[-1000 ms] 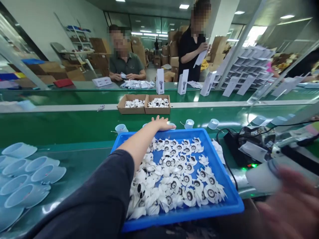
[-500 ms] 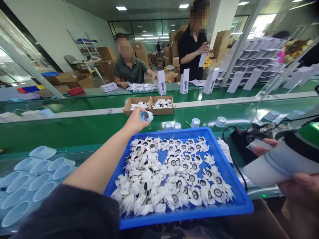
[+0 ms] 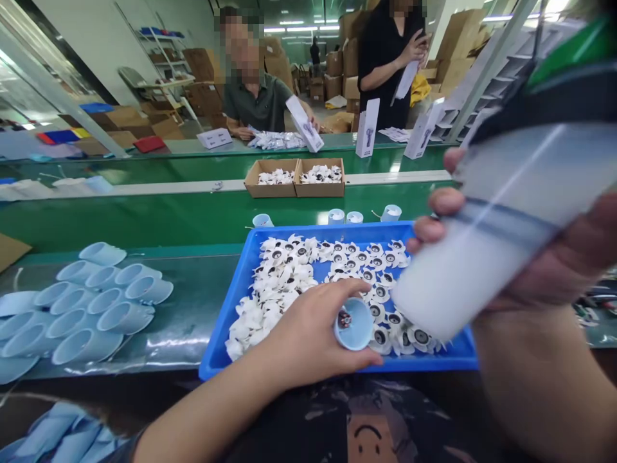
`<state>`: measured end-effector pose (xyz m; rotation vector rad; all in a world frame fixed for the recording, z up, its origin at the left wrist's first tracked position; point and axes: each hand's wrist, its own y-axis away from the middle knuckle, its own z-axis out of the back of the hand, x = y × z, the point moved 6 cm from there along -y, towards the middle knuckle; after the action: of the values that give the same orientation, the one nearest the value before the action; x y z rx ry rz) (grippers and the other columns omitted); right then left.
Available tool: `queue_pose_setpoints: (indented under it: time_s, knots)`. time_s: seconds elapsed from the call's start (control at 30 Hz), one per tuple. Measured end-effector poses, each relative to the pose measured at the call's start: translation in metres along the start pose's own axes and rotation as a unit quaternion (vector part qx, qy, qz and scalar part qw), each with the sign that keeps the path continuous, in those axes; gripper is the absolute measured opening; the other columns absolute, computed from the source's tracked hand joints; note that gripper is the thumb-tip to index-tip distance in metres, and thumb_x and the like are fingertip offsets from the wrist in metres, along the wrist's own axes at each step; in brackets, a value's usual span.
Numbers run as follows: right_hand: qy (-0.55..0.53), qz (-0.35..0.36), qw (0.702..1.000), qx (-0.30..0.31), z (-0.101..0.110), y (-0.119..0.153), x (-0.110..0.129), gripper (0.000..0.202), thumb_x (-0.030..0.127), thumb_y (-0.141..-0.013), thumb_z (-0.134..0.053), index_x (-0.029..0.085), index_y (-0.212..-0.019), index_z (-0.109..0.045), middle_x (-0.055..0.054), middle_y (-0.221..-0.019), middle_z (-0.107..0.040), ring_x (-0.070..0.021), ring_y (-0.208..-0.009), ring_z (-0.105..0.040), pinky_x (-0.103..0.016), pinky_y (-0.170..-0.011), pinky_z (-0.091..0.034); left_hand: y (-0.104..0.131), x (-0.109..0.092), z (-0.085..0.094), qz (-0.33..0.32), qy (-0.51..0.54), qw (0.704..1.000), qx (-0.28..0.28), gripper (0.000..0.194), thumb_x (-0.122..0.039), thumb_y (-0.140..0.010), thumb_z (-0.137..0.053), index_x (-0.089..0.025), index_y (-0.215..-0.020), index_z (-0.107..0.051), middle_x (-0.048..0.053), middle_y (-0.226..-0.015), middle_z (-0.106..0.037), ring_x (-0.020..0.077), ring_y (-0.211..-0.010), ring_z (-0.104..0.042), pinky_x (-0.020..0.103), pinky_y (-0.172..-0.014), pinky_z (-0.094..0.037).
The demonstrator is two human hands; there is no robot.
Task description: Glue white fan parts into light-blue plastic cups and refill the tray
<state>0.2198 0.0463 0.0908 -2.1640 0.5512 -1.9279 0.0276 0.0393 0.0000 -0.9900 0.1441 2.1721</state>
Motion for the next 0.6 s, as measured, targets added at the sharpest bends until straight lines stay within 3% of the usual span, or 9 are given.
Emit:
queue_pose_setpoints:
  time_s: [0.07, 0.13, 0.2, 0.33, 0.6]
  knots:
    - [-0.12, -0.024, 0.992, 0.009, -0.028, -0.002, 0.001, 0.062, 0.075, -0.076, -0.065, 0.024, -0.111, -0.054, -0.005, -0.092, -0.059, -0.021, -0.074, -0.064, -0.04, -0.071, -0.058, -0.005, -0.011, -0.005, -0.016, 0.026, 0.999, -0.015, 0.056, -0.049, -0.067, -0.082, -0.022, -0.112, -0.062, 0.006, -0.106, -0.07, 0.0269, -0.094, -0.066, 0.041, -0.081, -0.053]
    - [-0.134, -0.02, 0.991, 0.017, -0.042, 0.001, 0.003, 0.051, 0.065, -0.083, -0.065, 0.027, -0.114, -0.052, -0.001, -0.088, -0.059, -0.019, -0.07, -0.064, -0.039, -0.074, -0.058, -0.008, -0.017, -0.004, -0.019, 0.046, 0.998, -0.032, 0.043, -0.045, -0.068, -0.081, -0.021, -0.1, -0.065, 0.003, -0.092, -0.069, 0.0224, -0.081, -0.064, 0.035, -0.07, -0.051]
    - [-0.091, -0.015, 0.996, 0.012, -0.045, 0.005, 0.003, 0.049, 0.064, -0.09, -0.056, 0.03, -0.124, -0.049, -0.002, -0.089, -0.06, -0.0201, -0.07, -0.065, -0.039, -0.074, -0.057, -0.007, -0.019, -0.003, -0.011, 0.056, 0.997, -0.045, 0.042, -0.042, -0.067, -0.082, -0.021, -0.098, -0.064, 0.002, -0.091, -0.068, 0.0208, -0.079, -0.063, 0.032, -0.068, -0.049]
    - [-0.01, -0.02, 1.0, 0.004, -0.038, 0.009, 0.0, 0.063, 0.072, -0.094, -0.033, 0.029, -0.14, -0.041, -0.007, -0.093, -0.061, -0.0254, -0.072, -0.066, -0.044, -0.072, -0.056, -0.003, -0.018, -0.005, 0.002, 0.072, 0.996, -0.045, 0.04, -0.041, -0.067, -0.082, -0.022, -0.097, -0.063, 0.001, -0.09, -0.066, 0.019, -0.078, -0.062, 0.03, -0.067, -0.048]
    - [0.065, 0.022, 0.997, 0.02, -0.042, 0.008, 0.001, 0.068, 0.072, -0.093, -0.033, 0.029, -0.145, -0.037, -0.01, -0.107, -0.064, -0.028, -0.088, -0.067, -0.043, -0.079, -0.057, -0.006, -0.022, -0.007, 0.012, 0.062, 0.998, -0.029, 0.038, -0.041, -0.067, -0.08, -0.022, -0.095, -0.063, 0.001, -0.089, -0.067, 0.0201, -0.076, -0.063, 0.033, -0.067, -0.051]
